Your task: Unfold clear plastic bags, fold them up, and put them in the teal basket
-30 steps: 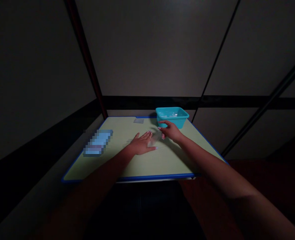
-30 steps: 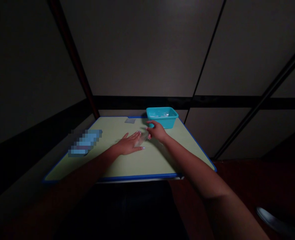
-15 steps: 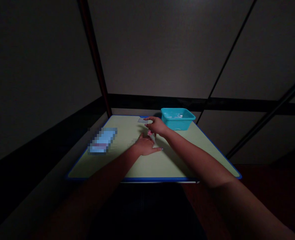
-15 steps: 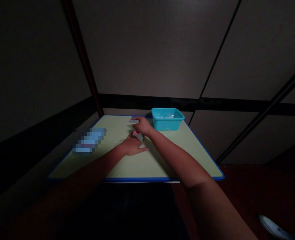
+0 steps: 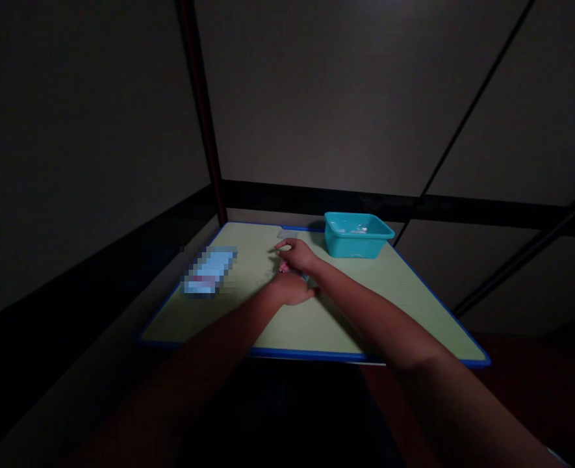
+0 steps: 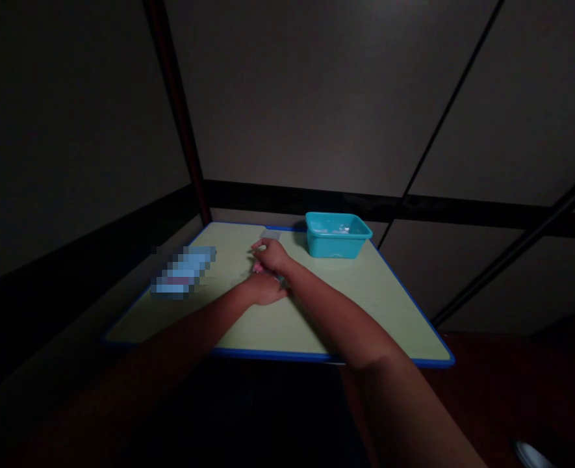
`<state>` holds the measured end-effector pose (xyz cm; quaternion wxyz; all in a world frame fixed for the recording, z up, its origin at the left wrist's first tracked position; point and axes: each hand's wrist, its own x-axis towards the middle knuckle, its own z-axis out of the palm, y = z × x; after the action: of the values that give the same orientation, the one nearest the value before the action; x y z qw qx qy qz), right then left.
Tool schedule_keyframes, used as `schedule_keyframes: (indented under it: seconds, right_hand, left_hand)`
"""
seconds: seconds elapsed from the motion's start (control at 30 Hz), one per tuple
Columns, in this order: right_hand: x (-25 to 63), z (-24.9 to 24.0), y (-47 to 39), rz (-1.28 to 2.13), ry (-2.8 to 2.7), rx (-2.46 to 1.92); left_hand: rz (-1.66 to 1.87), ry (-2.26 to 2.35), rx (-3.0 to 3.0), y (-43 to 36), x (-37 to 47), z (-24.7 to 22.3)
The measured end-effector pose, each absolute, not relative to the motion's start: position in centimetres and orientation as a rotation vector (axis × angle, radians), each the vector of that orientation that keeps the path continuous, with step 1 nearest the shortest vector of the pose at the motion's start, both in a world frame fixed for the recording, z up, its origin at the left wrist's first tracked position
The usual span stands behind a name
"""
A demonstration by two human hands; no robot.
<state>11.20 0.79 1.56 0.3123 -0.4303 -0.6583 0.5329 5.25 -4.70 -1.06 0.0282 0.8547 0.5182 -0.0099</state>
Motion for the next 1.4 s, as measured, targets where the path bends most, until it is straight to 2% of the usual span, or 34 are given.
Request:
schedule_keyframes:
  seconds: [0.1,0.27,0.33,0.5,0.67,0.93,1.0,1.23,1.4]
  right_hand:
    - [12.9,2.2,0.4,1.366,-1.814,-0.929]
    - [17.7,2.1,-0.7,0.656,-1.770,-0.843]
    - [19.4,0.9,-1.1,0.508,-1.757,-0.921]
    - [22.3,-2.0,-1.3,0.599,-1.619,-1.253]
    - [25.0,-0.6,-3.0,0.665,-1.459,-1.352]
    - [29.3,0.3,-4.8,0.993,-1.247,-1.536]
    - [29.5,0.4,-4.1,0.962,-1.352,-1.583]
    - [26.8,1.3,-0.8,0.546,-2.260,-1.671]
    - [25.2,0.7,0.3,0.375,-2.435,-1.677]
  left_hand:
    - [0.158,1.604,2.684,-4.6,5.2,-1.3]
    - [0.186,1.489,2.698,-4.4,4.9,-1.7]
    - [0.181,1.481,2.675,-4.4,4.9,-1.7]
    - [0.167,1.511,2.633,-4.4,4.9,-1.8]
    - [0.175,1.515,2.642,-4.2,4.8,-2.1]
    - [0.183,1.498,2.649,-3.7,4.7,-2.5]
    - [0.197,1.498,2.643,-3.7,4.7,-2.6]
    - [0.194,1.494,2.644,-3.7,4.7,-2.5]
    - [0.167,1.494,2.644,-3.8,4.6,-2.2]
